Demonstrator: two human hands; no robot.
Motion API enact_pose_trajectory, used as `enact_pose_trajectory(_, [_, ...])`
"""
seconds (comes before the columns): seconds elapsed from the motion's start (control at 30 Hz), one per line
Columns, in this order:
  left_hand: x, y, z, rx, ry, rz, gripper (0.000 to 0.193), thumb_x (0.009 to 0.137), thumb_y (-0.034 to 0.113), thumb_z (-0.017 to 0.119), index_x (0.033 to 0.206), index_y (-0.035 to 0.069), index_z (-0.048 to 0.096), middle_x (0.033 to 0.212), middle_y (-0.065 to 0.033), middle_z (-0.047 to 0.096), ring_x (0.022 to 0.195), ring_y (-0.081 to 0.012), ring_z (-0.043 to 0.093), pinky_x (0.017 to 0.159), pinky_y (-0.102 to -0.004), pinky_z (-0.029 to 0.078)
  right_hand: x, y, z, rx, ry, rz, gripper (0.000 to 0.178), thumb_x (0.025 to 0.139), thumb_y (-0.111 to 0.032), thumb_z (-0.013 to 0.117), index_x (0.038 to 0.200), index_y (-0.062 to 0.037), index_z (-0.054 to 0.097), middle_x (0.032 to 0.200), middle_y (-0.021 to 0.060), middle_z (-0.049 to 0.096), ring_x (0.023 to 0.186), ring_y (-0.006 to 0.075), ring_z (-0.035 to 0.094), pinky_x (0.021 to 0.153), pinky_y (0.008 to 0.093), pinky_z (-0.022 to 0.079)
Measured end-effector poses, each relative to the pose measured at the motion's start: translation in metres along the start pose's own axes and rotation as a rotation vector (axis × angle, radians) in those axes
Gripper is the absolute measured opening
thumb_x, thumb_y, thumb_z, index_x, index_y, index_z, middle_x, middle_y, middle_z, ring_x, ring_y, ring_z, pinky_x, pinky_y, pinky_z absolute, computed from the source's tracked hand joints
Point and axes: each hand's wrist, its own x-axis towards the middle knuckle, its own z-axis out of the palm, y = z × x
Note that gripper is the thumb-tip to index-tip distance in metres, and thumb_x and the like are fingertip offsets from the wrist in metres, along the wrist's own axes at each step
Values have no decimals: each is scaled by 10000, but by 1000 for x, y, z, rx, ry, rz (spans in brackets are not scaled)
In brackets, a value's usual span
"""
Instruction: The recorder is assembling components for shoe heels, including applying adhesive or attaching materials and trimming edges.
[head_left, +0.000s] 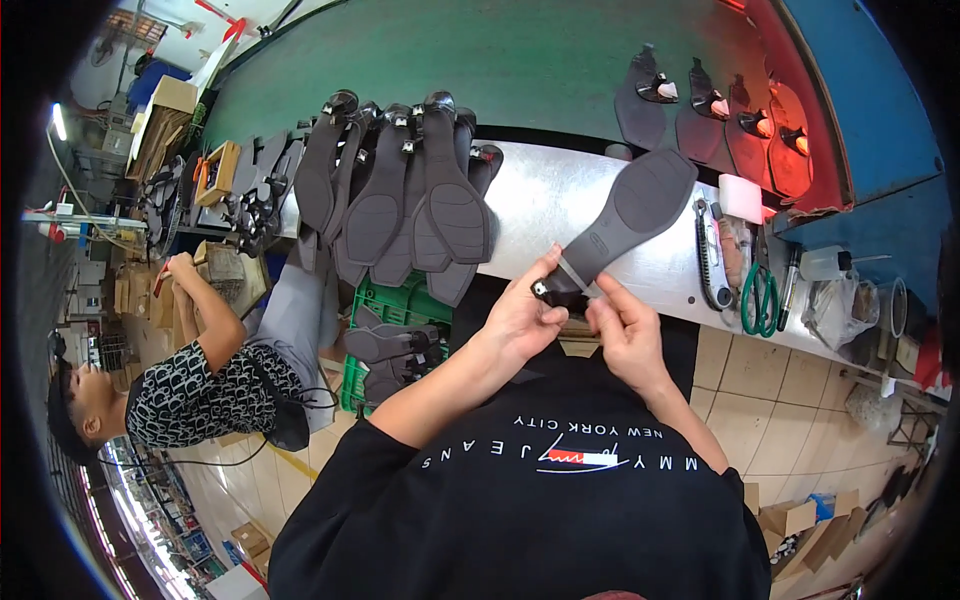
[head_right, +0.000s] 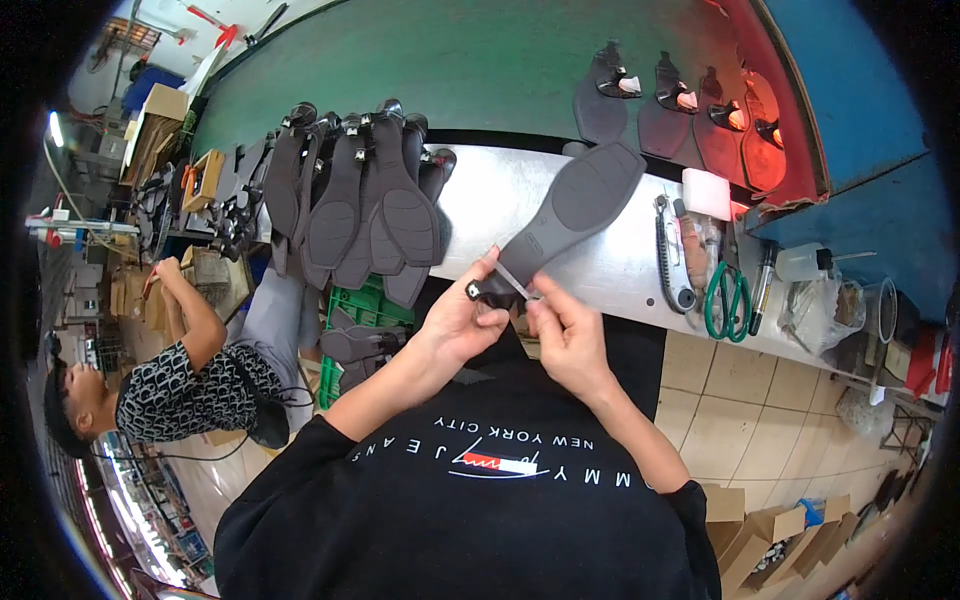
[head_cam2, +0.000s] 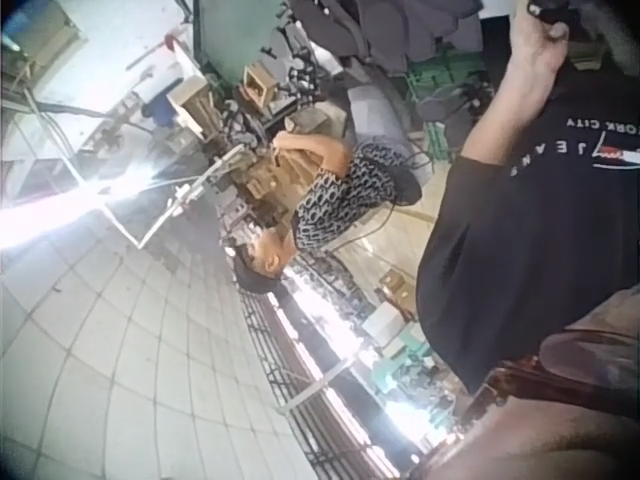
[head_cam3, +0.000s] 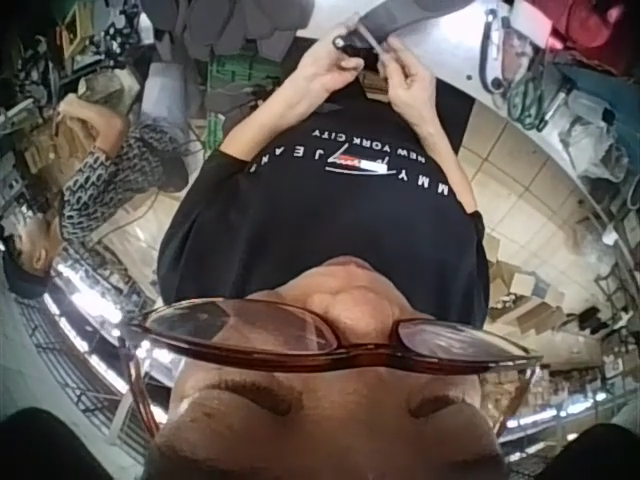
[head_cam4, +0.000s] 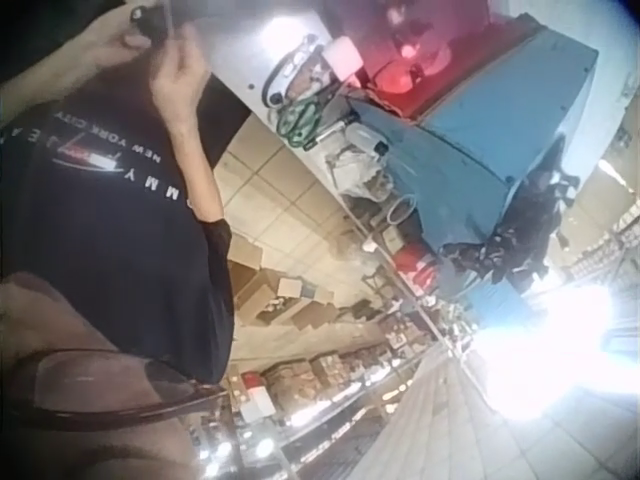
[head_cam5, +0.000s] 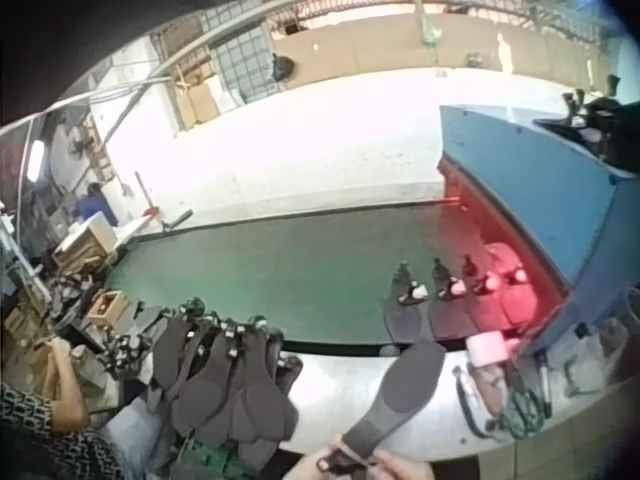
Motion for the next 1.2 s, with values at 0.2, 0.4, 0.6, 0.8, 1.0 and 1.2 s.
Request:
enact_pose_trajectory(0.2, [-14, -1, 4, 233, -20, 197, 316, 967, 398, 575, 1038, 92, 609, 869, -15, 659, 626, -71, 571, 418, -196, 337, 12, -14, -23, 687, -126, 456, 340, 1005, -159, 507, 1305, 1, 509, 722, 28, 554, 532, 83, 476, 434, 199, 358])
enact_pose_trajectory(0.4, [2, -4, 10, 418, 84, 743, 549, 994, 502, 464, 827, 16, 657, 711, -31, 649, 581, -67, 548, 553, -212, 439, 6, -31, 4, 295, -267, 452, 664, 971, -107, 522, 1519, -124, 147, 642, 22, 494, 474, 71, 455, 390, 176, 321])
enact_pose_trajectory(0.6, [8, 0, 1, 498, 64, 854, 616, 999, 515, 434, 690, 22, 633, 688, -60, 658, 624, -88, 587, 612, -231, 469, 8, -26, 12, 525, -118, 481, 434, 971, -152, 547, 1369, -84, 388, 658, 19, 493, 476, 84, 444, 383, 204, 308])
enact_pose_trajectory(0.8, [0, 11, 7, 315, 122, 774, 683, 993, 577, 370, 651, 36, 609, 636, -47, 625, 575, -105, 573, 571, -235, 467, 11, -34, 4, 245, -69, 312, 279, 986, -124, 485, 1238, -15, 535, 663, 37, 575, 495, 68, 498, 414, 183, 370])
enact_pose_trajectory(1.0, [-8, 10, 14, 246, 115, 585, 708, 912, 730, 351, 726, 79, 561, 621, -29, 554, 496, -113, 485, 419, -242, 348, 13, -12, 28, -355, -36, -229, 93, 917, -4, 548, 918, 7, 640, 600, 55, 554, 522, 108, 539, 494, 259, 423])
enact_pose_trajectory(1.2, [-4, 17, 18, 231, 172, 545, 656, 894, 712, 441, 801, 74, 562, 643, -29, 556, 512, -122, 480, 418, -237, 312, 12, -27, 28, -413, -140, -336, 48, 856, 32, 579, 871, -2, 611, 685, 100, 596, 573, 221, 607, 547, 316, 476])
